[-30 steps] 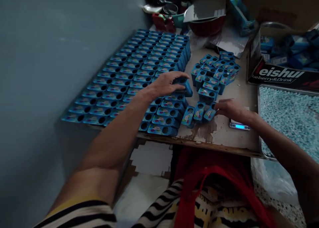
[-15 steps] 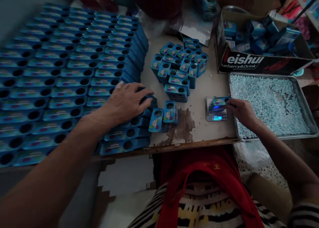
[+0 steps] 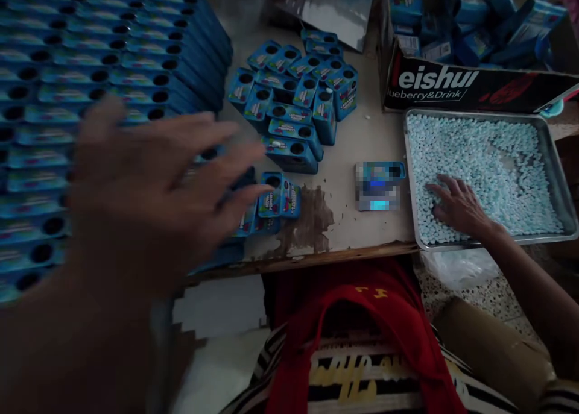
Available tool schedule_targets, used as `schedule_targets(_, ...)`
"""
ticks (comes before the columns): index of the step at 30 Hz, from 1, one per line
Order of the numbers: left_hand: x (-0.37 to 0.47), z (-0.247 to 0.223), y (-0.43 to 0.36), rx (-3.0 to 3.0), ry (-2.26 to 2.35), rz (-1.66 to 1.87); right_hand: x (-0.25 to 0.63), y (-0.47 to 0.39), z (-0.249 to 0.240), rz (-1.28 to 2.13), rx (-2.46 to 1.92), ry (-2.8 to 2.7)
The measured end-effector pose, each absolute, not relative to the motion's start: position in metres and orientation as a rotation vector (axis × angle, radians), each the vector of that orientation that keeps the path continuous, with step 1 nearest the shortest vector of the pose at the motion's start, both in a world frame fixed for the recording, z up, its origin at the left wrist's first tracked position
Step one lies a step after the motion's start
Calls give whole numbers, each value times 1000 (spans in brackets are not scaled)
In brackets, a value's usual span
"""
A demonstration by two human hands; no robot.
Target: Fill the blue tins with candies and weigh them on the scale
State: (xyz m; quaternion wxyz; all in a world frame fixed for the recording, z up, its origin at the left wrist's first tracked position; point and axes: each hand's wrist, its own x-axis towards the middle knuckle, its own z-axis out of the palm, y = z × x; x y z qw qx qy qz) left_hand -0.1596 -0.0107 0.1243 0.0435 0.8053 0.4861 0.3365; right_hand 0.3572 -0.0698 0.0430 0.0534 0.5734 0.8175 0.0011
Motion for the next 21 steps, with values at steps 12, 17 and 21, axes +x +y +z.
schedule_targets(12,-55,106,-9,2629,1230,791,377,-27,82,-2236,2627,1458)
schedule_targets(17,-44,89,-2,2446,1137,785,367,-35,80,-2344,2670,1381)
schedule_targets(21,-39,82,-3,2309,1089,859,356,-34,80,-1889,2670,1712)
